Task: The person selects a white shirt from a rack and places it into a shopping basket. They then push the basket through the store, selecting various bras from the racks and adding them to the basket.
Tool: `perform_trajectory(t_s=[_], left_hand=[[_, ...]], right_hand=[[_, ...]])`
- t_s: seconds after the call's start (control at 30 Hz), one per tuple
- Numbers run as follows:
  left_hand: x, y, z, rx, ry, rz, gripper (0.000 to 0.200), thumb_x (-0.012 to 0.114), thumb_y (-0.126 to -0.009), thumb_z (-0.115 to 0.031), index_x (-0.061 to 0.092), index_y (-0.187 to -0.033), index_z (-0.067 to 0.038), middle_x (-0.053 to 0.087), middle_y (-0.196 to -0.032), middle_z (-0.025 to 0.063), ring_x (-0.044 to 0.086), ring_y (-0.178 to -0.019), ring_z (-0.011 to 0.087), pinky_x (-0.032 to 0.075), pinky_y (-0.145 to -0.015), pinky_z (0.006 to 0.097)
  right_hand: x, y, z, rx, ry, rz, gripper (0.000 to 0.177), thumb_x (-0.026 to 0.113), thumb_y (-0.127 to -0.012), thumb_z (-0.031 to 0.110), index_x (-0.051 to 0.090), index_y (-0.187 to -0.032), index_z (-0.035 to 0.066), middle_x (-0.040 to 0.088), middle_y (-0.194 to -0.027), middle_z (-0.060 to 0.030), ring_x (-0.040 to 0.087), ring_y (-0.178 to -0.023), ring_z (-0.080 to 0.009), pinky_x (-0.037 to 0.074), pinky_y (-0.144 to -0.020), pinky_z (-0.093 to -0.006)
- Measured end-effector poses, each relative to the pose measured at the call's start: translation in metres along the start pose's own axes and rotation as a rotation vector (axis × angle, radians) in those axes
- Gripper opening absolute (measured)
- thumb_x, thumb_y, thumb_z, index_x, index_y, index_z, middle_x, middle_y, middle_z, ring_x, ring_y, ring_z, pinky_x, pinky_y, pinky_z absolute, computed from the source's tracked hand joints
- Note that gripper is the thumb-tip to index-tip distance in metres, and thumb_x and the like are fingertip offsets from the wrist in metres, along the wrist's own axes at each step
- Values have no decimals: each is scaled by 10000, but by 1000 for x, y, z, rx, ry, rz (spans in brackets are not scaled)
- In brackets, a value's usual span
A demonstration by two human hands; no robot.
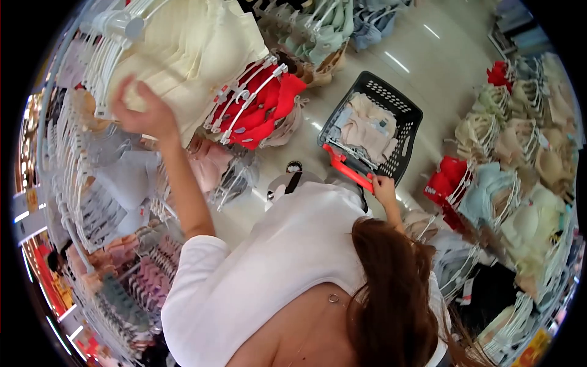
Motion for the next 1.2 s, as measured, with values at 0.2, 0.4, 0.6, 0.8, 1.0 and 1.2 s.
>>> perform_trajectory(t_s=[0.2,0.4,0.6,0.8,1.0,1.2], left_hand=[[29,-55,33,141,-423,283,318,651,-768,-278,632,-948,-17,639,-826,91,599,-801,230,444,-734,327],[6,-81,4,16,-238,510,351,677,-754,-374,675,-931,-71,654,-684,93,641,-637,171,474,-591,279],[-26,-68,-74,98,-399,785,340,663,-784,-323,634,-936,-21,623,-661,109,597,-575,167,443,-534,265],[-37,-63,-84,-345,69,777,265,597,-863,-226,585,-898,36,487,-606,20,374,-560,48,315,-483,217],[-26,-51,-55,-393,192,812,245,595,-866,-210,606,-928,26,443,-613,-31,341,-555,36,264,-471,201],[-18,-64,-44,-445,392,662,177,629,-840,-154,637,-920,4,563,-651,-24,438,-591,9,346,-515,169]], right_hand=[[-6,-14,-1,-18,52,37,347,518,-835,299,637,-705,0,540,-594,-233,577,-605,-388,454,-605,-438],[-14,-22,0,-71,42,88,315,522,-838,273,633,-731,-2,550,-617,-228,573,-593,-376,447,-581,-418],[-41,-40,72,-315,-116,-180,173,556,-843,119,597,-744,-16,568,-592,-74,533,-521,-124,417,-519,-255],[-118,-43,239,-850,-342,-601,138,605,-766,47,588,-896,4,592,-907,-129,563,-817,-215,443,-727,-280],[-157,-19,335,-1303,-395,-733,266,646,-706,49,579,-960,8,587,-1002,-142,556,-891,-241,449,-777,-313],[-138,-27,371,-1430,-245,-524,389,696,-636,34,578,-1007,35,559,-1064,-126,543,-909,-254,454,-770,-321]])
Point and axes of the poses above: each hand's wrist, its own y-axis away from the middle knuckle, its own x-axis out of the palm, z = x × y, the point moved 1 cm from there along -y, towards the middle knuckle
